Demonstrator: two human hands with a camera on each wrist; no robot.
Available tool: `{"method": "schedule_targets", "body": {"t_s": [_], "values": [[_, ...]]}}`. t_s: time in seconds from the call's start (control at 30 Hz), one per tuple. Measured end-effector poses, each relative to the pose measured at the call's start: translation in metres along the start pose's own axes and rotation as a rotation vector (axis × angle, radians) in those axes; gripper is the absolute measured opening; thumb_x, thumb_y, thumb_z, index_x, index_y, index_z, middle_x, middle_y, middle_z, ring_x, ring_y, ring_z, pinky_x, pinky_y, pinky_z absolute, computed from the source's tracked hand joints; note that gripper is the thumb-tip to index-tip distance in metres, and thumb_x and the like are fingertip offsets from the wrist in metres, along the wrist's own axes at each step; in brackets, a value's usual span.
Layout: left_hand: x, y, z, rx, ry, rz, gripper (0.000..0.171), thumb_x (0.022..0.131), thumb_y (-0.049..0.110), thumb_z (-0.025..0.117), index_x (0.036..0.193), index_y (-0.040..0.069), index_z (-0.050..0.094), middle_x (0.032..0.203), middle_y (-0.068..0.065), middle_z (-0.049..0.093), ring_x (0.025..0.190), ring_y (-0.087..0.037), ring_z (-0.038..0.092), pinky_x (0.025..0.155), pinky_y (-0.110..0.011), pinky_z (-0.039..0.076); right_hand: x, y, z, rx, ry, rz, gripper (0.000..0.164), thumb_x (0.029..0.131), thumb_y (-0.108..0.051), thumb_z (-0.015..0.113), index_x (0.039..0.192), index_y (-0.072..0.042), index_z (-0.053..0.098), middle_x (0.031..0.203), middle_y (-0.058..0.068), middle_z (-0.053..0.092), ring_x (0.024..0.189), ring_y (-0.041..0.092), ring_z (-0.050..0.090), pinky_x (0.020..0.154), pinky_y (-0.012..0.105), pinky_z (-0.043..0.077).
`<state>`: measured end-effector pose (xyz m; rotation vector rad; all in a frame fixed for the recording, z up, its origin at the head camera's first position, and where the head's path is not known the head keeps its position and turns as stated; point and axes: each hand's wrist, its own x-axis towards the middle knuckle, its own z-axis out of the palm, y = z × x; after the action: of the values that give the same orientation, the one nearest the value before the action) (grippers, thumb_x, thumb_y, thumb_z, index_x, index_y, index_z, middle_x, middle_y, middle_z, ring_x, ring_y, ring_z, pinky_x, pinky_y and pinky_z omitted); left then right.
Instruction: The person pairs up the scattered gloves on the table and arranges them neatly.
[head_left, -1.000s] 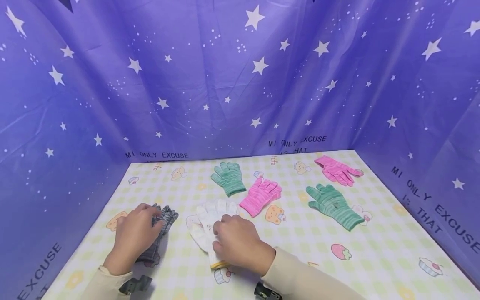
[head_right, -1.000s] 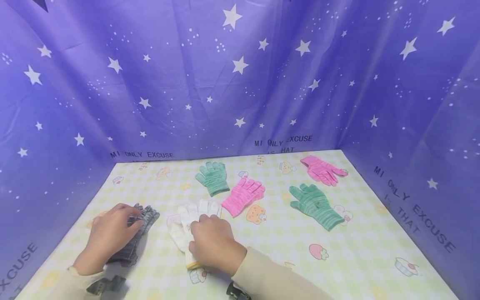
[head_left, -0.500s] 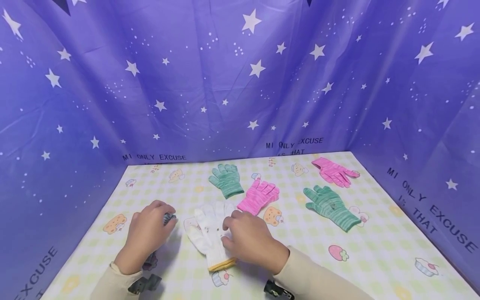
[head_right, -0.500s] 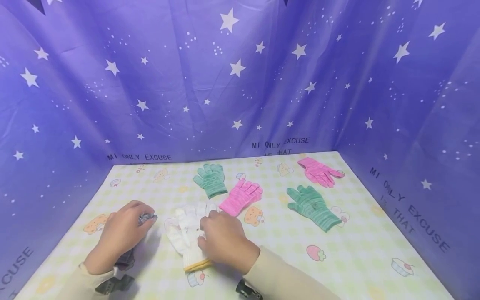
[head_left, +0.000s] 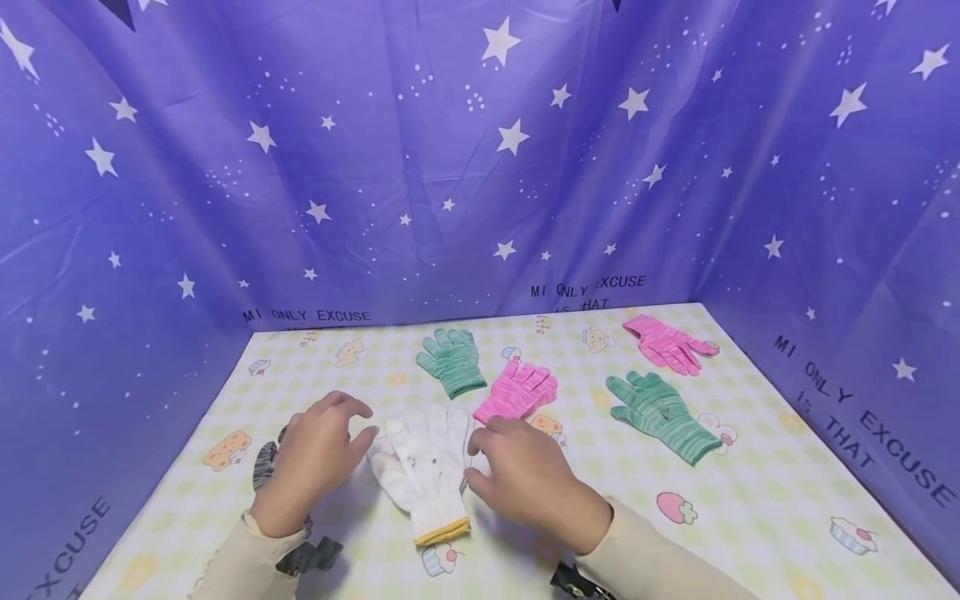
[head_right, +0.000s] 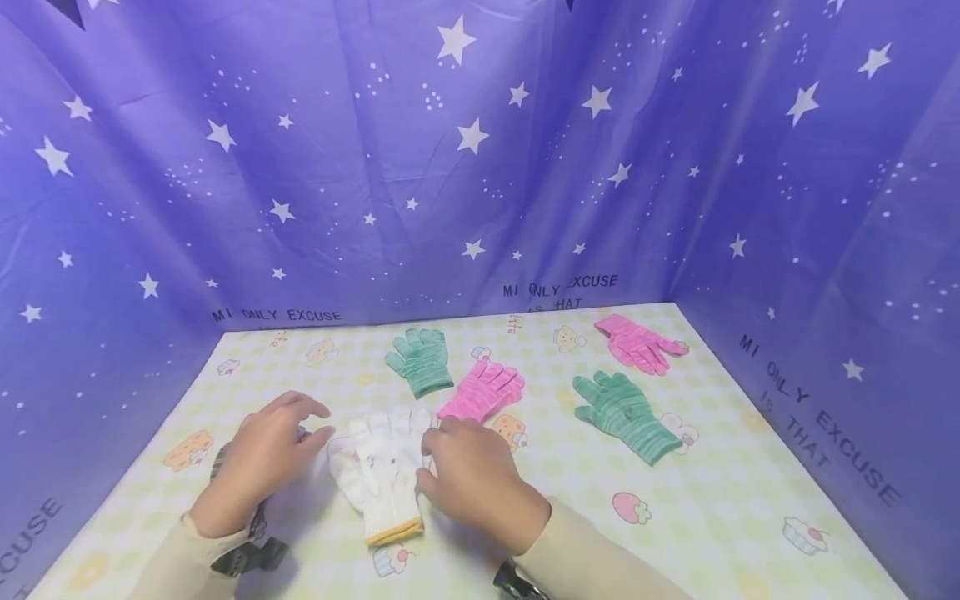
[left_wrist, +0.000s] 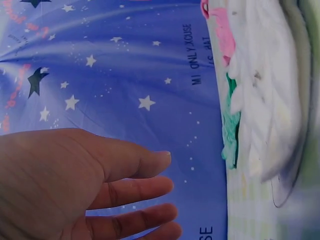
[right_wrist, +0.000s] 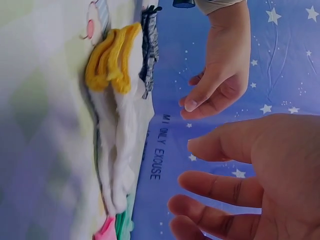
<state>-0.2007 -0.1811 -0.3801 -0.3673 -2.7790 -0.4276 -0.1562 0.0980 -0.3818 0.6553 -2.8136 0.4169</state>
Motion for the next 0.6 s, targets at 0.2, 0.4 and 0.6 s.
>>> {"method": "schedule_targets", "body": {"t_s": [0.2, 0.4, 0.6], "values": [[0.008, 0.01, 0.006, -0.01, 0.007, 0.026, 0.021, 0.086, 0.027, 0.08, 0.103, 0.014, 0.078, 0.114, -0.006, 0.073, 0.102, -0.029, 0.072, 0.078, -0.052, 0.05, -0.008, 0.012, -0.006, -0.032, 0.012, 0.045, 0.018, 0.083, -0.035, 0.078, 0.095, -0.023, 0.077, 0.086, -0.009, 0.064, 0.079, 0.014, 0.062, 0.064, 0.032, 0.049], [0.018, 0.024, 0.006, -0.028, -0.033, 0.028, 0.022, 0.088, 0.029, 0.079, 0.105, 0.015, 0.078, 0.116, -0.004, 0.072, 0.107, -0.029, 0.07, 0.082, -0.05, 0.049, -0.012, 0.021, -0.012, -0.018, 0.017, 0.091, 0.019, 0.083, -0.036, 0.079, 0.097, -0.023, 0.077, 0.089, -0.011, 0.066, 0.083, 0.012, 0.063, 0.068, 0.032, 0.052], [0.028, 0.035, 0.01, -0.045, -0.03, 0.06, 0.021, 0.088, 0.029, 0.079, 0.105, 0.017, 0.078, 0.115, -0.003, 0.074, 0.107, -0.03, 0.07, 0.083, -0.053, 0.05, -0.013, 0.03, -0.018, 0.021, 0.021, 0.126, 0.017, 0.084, -0.034, 0.079, 0.097, -0.023, 0.077, 0.092, -0.01, 0.068, 0.086, 0.01, 0.064, 0.07, 0.032, 0.053]]}}
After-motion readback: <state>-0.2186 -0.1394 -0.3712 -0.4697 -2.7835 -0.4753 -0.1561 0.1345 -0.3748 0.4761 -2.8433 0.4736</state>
